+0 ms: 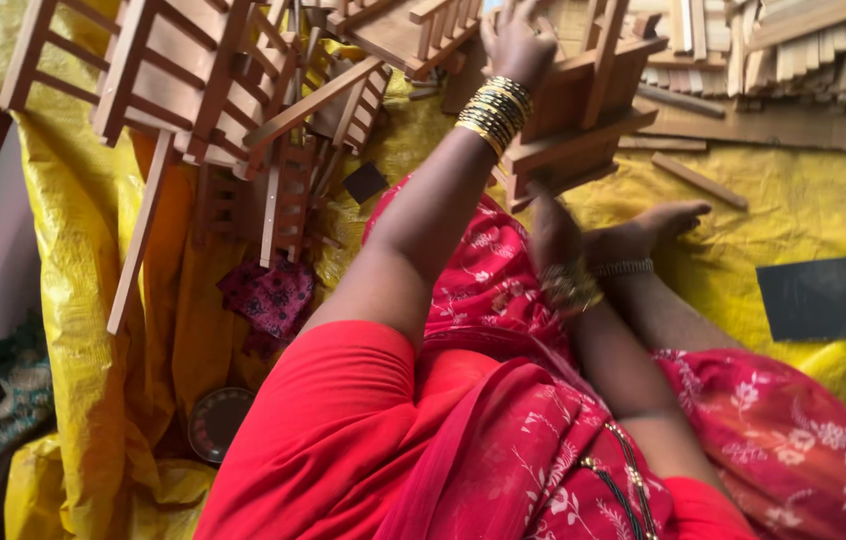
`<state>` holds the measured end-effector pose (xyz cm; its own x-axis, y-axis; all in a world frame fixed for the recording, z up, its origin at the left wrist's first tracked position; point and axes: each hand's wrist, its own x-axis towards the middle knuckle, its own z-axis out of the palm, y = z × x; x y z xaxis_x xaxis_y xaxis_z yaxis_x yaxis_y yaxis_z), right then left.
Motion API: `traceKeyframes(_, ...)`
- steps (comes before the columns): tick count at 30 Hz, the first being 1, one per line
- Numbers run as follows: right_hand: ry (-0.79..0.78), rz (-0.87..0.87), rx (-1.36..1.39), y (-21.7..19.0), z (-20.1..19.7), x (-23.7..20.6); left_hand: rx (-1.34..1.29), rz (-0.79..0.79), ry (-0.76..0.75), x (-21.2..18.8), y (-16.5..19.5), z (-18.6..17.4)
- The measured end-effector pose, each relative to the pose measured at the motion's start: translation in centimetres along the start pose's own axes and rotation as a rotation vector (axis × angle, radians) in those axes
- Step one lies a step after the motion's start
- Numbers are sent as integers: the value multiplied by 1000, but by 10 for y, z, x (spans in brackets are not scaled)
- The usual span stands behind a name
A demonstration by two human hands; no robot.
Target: The person sits on the floor among many small wooden chair frames and parts and sands them by hand using sandpaper sheets. They pick up a chair part, rub the sandpaper over its surfaces, turn the piece to reach different sides, and set it back with the other finished parts.
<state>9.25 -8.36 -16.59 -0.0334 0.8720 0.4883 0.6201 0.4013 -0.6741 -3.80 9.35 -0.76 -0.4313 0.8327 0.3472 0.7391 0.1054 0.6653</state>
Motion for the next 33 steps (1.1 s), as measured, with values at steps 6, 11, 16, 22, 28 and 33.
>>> traceKeyframes(6,-176,39,590,-17,-11,-5,-24,45,-126,0,10,-3)
traceKeyframes(11,-117,353,674,43,-46,54,-89,9,-181,-2,6,-8)
traceKeyframes(16,245,614,-100,66,-63,62,-105,136,-180,-3,-6,-8)
traceKeyframes(22,-241,330,-84,3,-19,11,-184,197,-144,2,-12,4)
traceKeyframes(28,-7,-160,217,-7,-20,14,-241,234,-67,-13,-8,5)
traceKeyframes(33,114,411,70,26,-59,58,-167,-51,-216,-27,3,4)
